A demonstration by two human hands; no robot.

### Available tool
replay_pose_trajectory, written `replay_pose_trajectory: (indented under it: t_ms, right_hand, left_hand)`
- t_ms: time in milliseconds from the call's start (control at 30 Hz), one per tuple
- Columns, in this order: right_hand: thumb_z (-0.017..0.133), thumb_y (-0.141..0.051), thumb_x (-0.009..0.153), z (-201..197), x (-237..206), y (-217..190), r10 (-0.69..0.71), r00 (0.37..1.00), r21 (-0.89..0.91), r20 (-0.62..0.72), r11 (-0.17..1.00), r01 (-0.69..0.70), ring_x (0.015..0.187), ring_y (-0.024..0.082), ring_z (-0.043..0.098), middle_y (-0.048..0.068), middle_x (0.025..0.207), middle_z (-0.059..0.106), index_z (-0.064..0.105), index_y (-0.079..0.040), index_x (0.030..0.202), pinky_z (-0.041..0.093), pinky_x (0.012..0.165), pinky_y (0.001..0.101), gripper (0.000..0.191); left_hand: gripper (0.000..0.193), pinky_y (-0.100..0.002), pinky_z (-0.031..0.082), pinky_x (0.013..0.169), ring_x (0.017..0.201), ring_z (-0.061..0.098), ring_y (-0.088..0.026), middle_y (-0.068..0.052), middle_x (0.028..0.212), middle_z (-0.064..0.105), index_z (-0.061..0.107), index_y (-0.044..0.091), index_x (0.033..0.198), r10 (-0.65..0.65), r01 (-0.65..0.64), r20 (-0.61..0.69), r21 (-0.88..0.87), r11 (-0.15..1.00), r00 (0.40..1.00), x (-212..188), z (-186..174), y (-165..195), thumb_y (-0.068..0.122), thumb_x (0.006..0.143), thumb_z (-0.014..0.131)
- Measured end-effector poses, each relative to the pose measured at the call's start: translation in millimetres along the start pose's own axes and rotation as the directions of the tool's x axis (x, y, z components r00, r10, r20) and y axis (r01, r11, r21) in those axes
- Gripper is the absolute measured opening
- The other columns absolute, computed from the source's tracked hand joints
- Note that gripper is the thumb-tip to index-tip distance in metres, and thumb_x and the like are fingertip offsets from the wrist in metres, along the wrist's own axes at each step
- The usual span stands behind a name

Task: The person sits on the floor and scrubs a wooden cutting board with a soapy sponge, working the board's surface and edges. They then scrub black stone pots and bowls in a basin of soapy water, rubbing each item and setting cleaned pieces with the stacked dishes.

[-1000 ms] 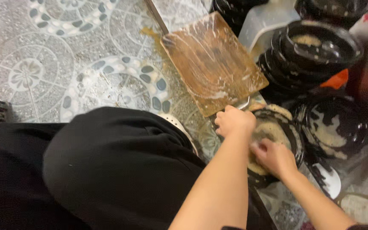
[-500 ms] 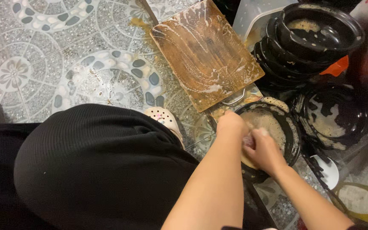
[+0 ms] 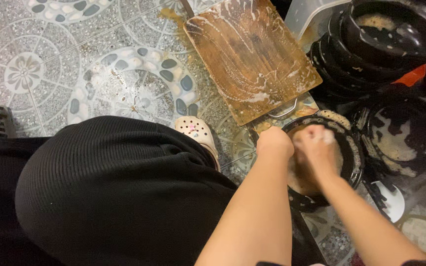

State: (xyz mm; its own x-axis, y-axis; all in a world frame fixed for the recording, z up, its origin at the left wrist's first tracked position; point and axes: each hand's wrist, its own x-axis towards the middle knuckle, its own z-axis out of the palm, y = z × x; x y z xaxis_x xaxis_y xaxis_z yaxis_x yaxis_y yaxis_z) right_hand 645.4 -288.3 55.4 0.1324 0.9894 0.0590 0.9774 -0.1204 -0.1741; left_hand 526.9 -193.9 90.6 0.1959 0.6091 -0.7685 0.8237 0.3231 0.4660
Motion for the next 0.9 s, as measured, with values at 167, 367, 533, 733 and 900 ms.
replay_pose_trajectory:
  t_ms: [167,367,533,733,900]
  right_hand:
    - [0.07,-0.013,0.088,-13.0,-15.9,17.9,0.075,0.978,0.069,-0.193,0.996,-0.063,0.103,0.037,0.062,0.011,0.106,0.066,0.07,-0.013,0.098,0.053,0.087,0.0483,0.01]
    - [0.074,-0.016,0.083,-31.6,-50.5,15.5,0.26,0.962,0.037,0.087,0.964,-0.264,0.099,0.035,0.064,0.011,0.099,0.071,0.074,-0.01,0.089,0.054,0.084,0.046,0.008]
    - [0.08,-0.018,0.074,-27.3,-59.4,-5.2,0.137,0.97,0.265,0.202,0.946,-0.189,0.094,0.033,0.067,0.012,0.094,0.073,0.073,-0.008,0.084,0.054,0.086,0.0462,0.016]
    - [0.074,-0.004,0.073,-3.8,-25.9,-32.3,-0.036,0.998,0.406,-0.045,0.912,0.051,0.092,0.04,0.061,0.016,0.093,0.068,0.068,-0.001,0.088,0.05,0.082,0.0488,0.016]
    - [0.071,-0.005,0.078,2.0,13.5,-10.0,0.012,0.999,0.243,-0.038,0.97,-0.003,0.096,0.034,0.064,0.011,0.091,0.067,0.069,-0.01,0.083,0.052,0.086,0.0452,0.008]
  left_hand:
    - [0.035,-0.042,0.055,0.098,0.12,0.067,-0.035,-0.021,0.127,0.069,0.074,0.004,0.117,0.012,-0.012,-0.018,0.013,1.0,1.0,10.0,5.1,-3.2,0.009,0.083,0.07]
    - [0.033,-0.041,0.055,0.098,0.119,0.068,-0.036,-0.024,0.124,0.071,0.074,0.002,0.116,0.05,-0.05,-0.031,0.017,0.999,0.998,23.1,13.8,-11.6,0.01,0.085,0.068]
    - [0.036,-0.039,0.054,0.099,0.12,0.067,-0.034,-0.021,0.125,0.07,0.074,0.001,0.115,-0.007,0.007,-0.002,0.025,1.0,1.0,25.7,10.9,-7.2,0.012,0.081,0.075]
    - [0.051,-0.037,0.055,0.099,0.12,0.067,-0.03,-0.021,0.126,0.069,0.071,0.0,0.114,-0.011,0.01,0.061,0.014,1.0,0.998,5.0,-5.9,-3.2,0.021,0.072,0.089]
    - [0.042,-0.04,0.054,0.099,0.12,0.067,-0.034,-0.022,0.128,0.068,0.072,0.001,0.119,0.027,-0.027,0.0,0.051,0.998,1.0,0.6,-2.7,-0.6,0.017,0.08,0.079]
